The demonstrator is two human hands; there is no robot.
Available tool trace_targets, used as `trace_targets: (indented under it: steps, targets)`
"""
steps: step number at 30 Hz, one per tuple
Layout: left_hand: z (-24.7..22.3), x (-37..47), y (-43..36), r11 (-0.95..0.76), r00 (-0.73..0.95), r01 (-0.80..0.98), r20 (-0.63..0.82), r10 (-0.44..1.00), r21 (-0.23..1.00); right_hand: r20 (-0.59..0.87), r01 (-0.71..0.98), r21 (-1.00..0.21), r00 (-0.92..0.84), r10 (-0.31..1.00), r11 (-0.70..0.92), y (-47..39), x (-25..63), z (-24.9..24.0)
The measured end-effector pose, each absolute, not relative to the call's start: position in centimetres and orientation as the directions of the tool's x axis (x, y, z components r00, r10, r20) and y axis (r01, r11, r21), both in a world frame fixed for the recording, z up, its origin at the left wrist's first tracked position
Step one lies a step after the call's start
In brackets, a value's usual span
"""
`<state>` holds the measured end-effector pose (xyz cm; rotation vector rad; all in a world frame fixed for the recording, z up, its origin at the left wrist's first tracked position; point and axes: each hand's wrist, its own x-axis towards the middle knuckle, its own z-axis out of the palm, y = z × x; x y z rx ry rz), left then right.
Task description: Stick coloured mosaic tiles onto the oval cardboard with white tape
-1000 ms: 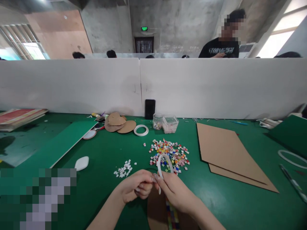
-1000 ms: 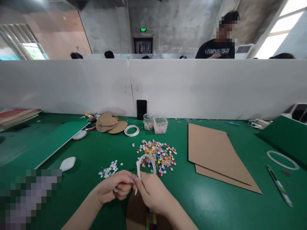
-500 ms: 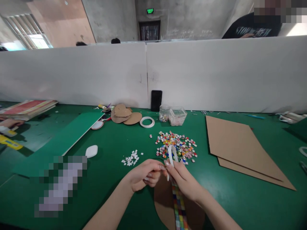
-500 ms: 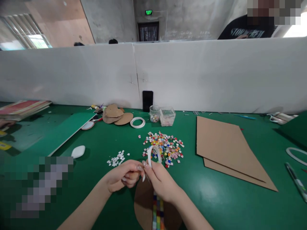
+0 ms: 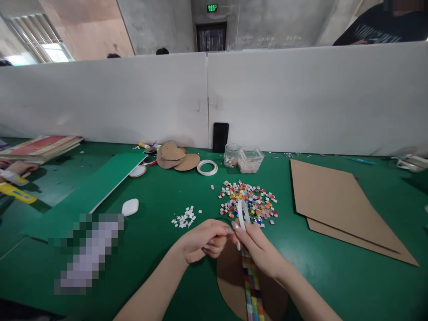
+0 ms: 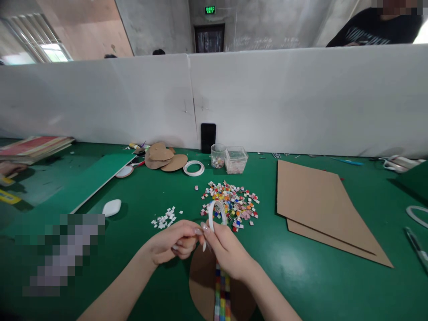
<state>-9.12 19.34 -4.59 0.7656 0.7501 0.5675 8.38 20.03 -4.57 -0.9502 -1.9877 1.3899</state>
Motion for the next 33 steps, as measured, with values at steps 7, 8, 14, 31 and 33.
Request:
trace_targets:
  steps: [7, 8, 14, 31, 33]
  targets:
    - [-4.5, -9.2, 19.4, 0.623, 0.630, -0.192, -0.392, 0.671, 0.758, 0.032, 0.315, -0.903, -0.626, 0.779, 0.291, 20.1, 8.4, -4.3]
    - [-4.6, -9.1, 19.5, 0.629, 0.628, -0.196, -0.396, 0.669, 0.752, 0.030, 0.330, -0.895, -0.625, 0.780, 0.299, 20.2, 8.3, -4.3]
    - [-5.0, -8.7, 19.5, 0.672, 0.597, -0.224, -0.446, 0.667, 0.706, 0.012, 0.410, -0.842, -0.634, 0.773, 0.350, 20.3, 8.3, -4.5]
    - [-4.7, -8.1, 19.2, 0.631, 0.493, -0.289, -0.453, 0.743, 0.720, -0.015, 0.260, -0.954, -0.543, 0.840, 0.151, 20.1, 7.7, -5.4]
    - [-4.7, -8.1, 19.2, 0.630, 0.500, -0.292, -0.447, 0.742, 0.719, -0.005, 0.241, -0.959, -0.541, 0.841, 0.149, 20.2, 7.8, -5.4]
